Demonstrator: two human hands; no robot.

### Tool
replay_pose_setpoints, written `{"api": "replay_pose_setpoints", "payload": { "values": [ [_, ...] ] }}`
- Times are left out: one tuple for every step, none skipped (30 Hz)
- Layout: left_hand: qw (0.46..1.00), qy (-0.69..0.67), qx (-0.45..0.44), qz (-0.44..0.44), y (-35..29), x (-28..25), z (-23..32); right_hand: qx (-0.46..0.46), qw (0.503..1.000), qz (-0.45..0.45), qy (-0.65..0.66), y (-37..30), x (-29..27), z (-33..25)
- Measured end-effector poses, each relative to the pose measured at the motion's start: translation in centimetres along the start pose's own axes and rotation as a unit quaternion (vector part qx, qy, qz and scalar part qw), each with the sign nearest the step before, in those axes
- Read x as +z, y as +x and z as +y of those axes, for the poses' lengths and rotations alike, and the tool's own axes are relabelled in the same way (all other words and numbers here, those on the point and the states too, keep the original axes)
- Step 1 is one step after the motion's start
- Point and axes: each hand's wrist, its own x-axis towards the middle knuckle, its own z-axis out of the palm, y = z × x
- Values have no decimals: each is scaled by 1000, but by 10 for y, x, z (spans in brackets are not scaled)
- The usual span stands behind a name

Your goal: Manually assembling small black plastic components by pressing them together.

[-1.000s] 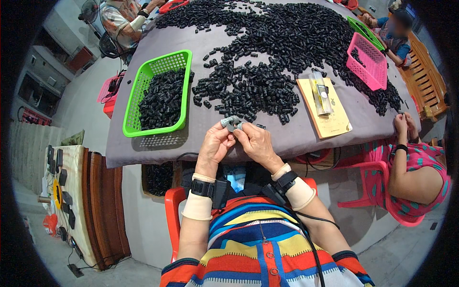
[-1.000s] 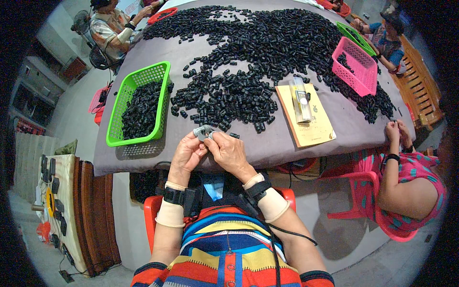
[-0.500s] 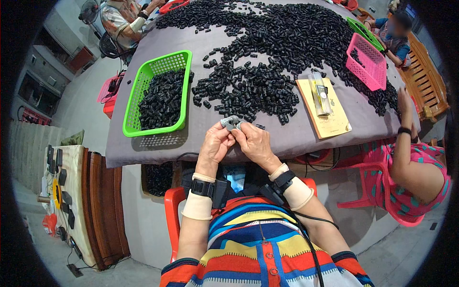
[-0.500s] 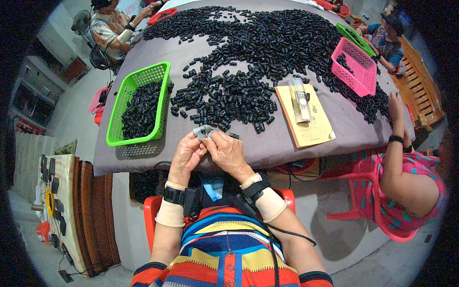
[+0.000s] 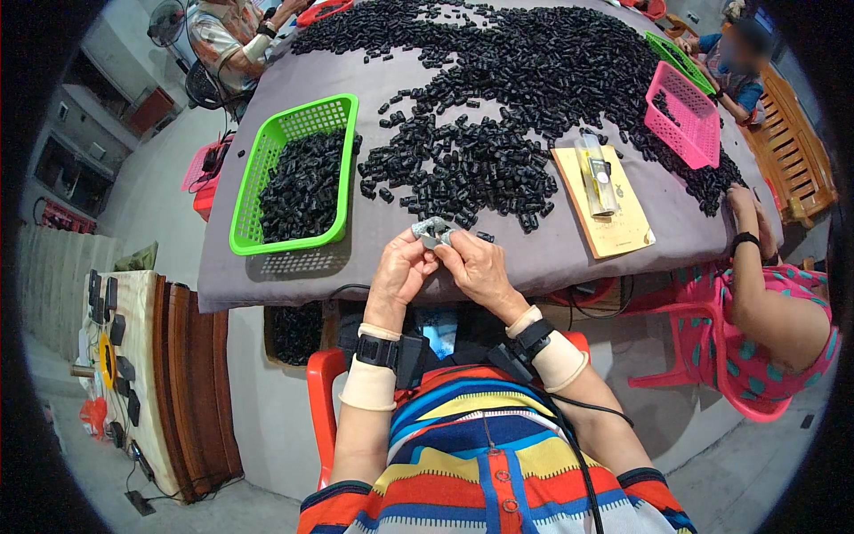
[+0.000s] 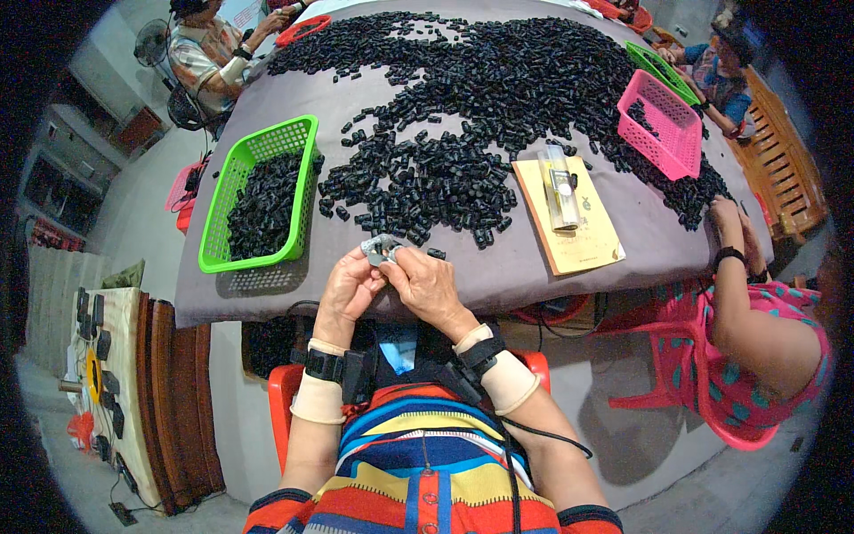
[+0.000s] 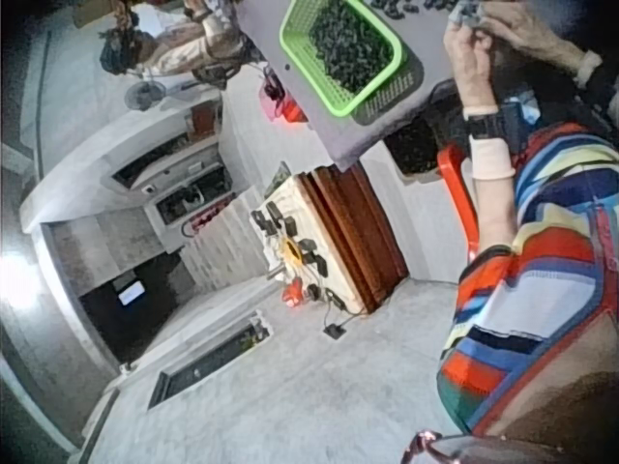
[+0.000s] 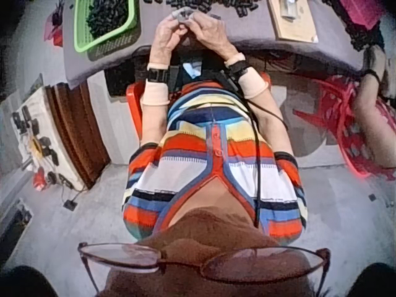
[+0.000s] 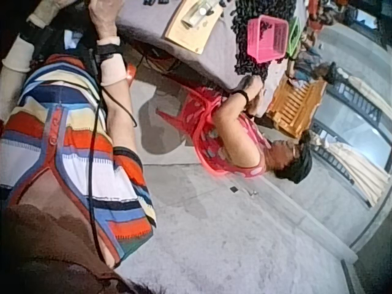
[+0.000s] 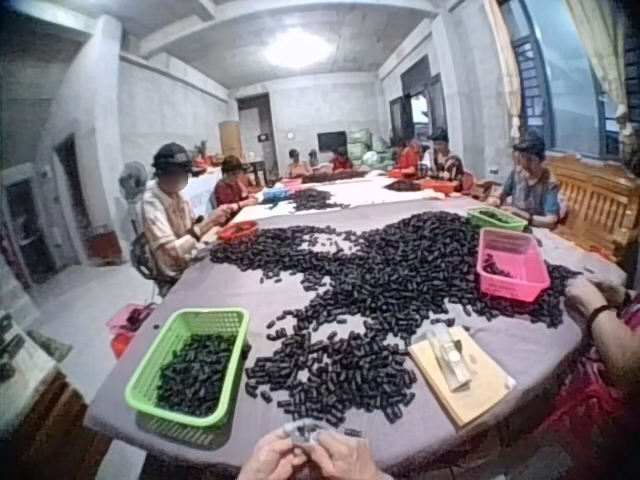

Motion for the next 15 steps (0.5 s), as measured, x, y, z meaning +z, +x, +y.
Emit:
{"api": "replay_pose_setpoints", "payload": {
  "values": [
    [1000,0,0,0,0,0,0,1,1000,1,2,0,0,-1],
    [1000,-1,0,0,0,0,0,1,1000,1,2,0,-1,-1],
    [1000,-2,-1,0,0,0,0,4,1000,1,4,1,-1,-1],
    [1000,-2,0,0,-1,0,1,7,1000,0,5,1,-1,-2],
    [1000,-5,-2,-3,-1,0,1,6,1000,0,5,1,-1,-2],
    [1000,-9,-4,-5,-1,0,1,6,1000,2,8,1,0,-2],
    [1000,-9,-4,-5,0,0,1,5,1000,4,10,1,0,-1],
    [1000,-9,-2,-7,0,0,0,5,1000,4,10,1,0,-1],
    [1000,-9,-1,-9,0,0,1,7,1000,3,9,1,0,0],
    [1000,-9,-1,-9,0,0,1,8,1000,1,8,1,0,0],
    [1000,-9,-4,-5,0,1,1,8,1000,1,8,1,-1,-1],
    [1000,-8,-6,-1,0,1,1,10,1000,1,9,1,-1,-1],
    [1000,-8,-6,0,0,0,2,12,1000,2,10,1,-1,-2],
    [1000,-8,-8,-2,0,-1,2,12,1000,1,11,1,-1,-3],
    [1000,-8,-12,-5,0,-1,2,11,1000,2,8,1,-2,-3]
  ]
}}
